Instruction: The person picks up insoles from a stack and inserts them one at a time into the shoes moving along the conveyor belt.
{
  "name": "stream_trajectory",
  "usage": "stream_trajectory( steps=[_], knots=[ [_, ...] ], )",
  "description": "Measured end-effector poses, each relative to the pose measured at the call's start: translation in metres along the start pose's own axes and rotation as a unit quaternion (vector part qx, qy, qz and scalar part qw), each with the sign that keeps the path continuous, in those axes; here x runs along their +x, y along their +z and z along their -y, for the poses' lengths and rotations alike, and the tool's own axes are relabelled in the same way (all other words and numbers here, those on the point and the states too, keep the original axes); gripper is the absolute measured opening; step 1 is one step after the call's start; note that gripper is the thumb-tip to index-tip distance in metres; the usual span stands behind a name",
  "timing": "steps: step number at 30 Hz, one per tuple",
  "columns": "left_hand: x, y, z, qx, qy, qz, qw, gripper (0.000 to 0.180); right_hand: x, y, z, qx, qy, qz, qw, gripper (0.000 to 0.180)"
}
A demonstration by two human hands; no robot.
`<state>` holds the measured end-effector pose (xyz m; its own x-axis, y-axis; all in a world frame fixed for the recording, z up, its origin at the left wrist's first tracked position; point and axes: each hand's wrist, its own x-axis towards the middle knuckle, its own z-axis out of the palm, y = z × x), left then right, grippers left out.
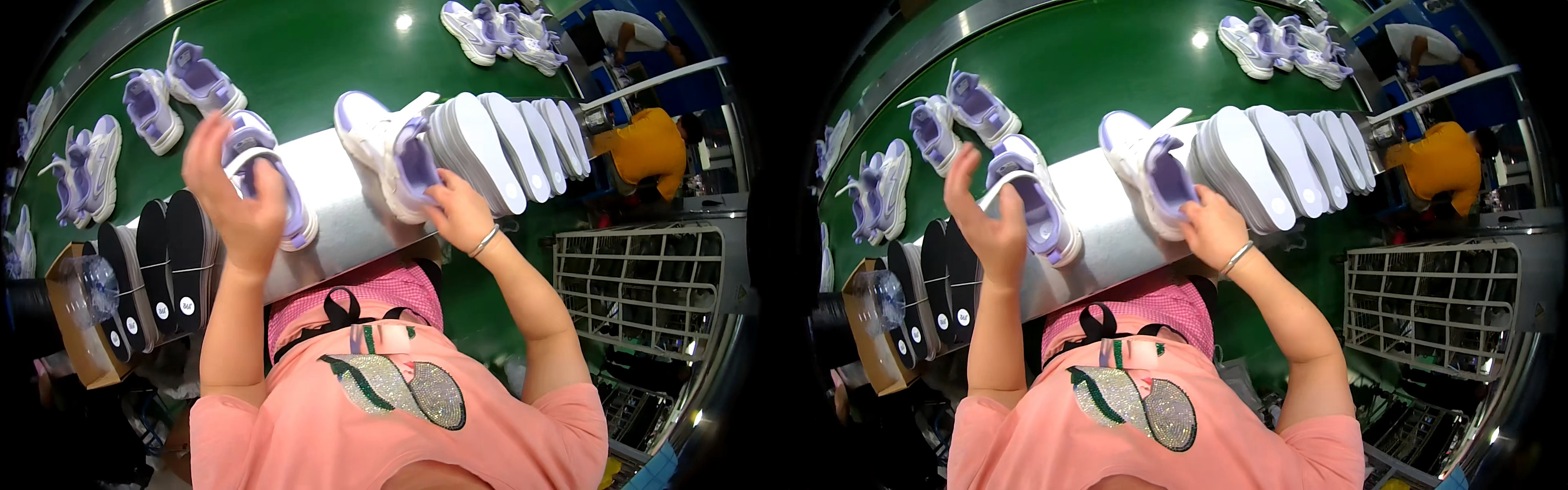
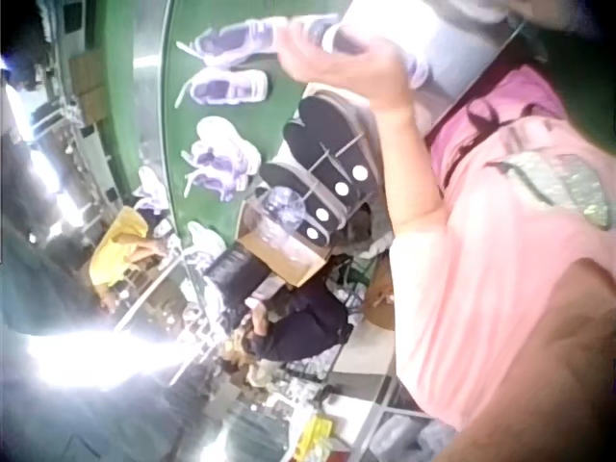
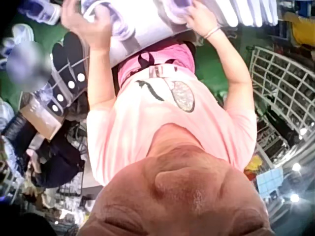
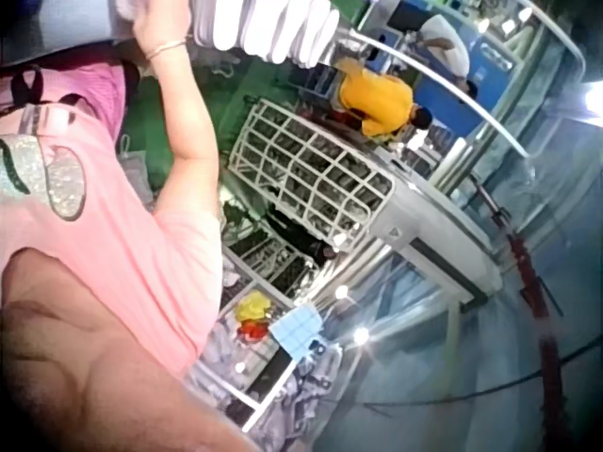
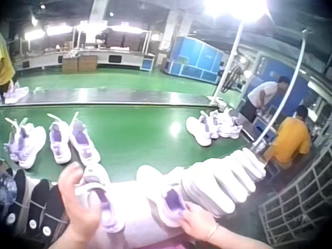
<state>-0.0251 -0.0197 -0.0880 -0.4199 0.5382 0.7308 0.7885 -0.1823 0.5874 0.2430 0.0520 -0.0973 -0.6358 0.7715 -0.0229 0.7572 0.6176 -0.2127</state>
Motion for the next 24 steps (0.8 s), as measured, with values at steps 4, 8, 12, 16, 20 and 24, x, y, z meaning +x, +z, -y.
stream_trajectory(
  steps=[4, 8, 12, 16, 20, 24],
  knots=[
    [-0.023, 0.04, -0.041, -0.204, -0.062, 0.198, 0.957, 0.056, -0.001, -0.016, -0.009, 0.055, -0.066, -0.009, 0.996, 0.03],
    [-0.042, 0.098, -0.035, -0.142, -0.118, 0.242, 0.953, 0.058, 0.011, -0.052, -0.057, 0.112, 0.045, -0.129, 0.984, 0.028],
    [-0.037, 0.121, -0.038, -0.162, -0.259, 0.246, 0.92, 0.039, 0.012, -0.051, -0.159, -0.062, 0.187, -0.141, 0.97, 0.037],
    [-0.038, 0.121, -0.03, -0.172, -0.308, 0.207, 0.912, 0.033, 0.016, -0.044, -0.188, -0.011, 0.288, -0.039, 0.957, 0.046],
    [-0.036, 0.117, -0.03, -0.166, -0.3, 0.225, 0.912, 0.029, 0.012, -0.063, -0.189, -0.015, 0.279, -0.064, 0.958, 0.041],
    [-0.035, 0.116, -0.028, -0.159, -0.288, 0.243, 0.913, 0.024, 0.009, -0.104, -0.115, 0.365, 0.266, -0.071, 0.889, 0.023]
  ],
)
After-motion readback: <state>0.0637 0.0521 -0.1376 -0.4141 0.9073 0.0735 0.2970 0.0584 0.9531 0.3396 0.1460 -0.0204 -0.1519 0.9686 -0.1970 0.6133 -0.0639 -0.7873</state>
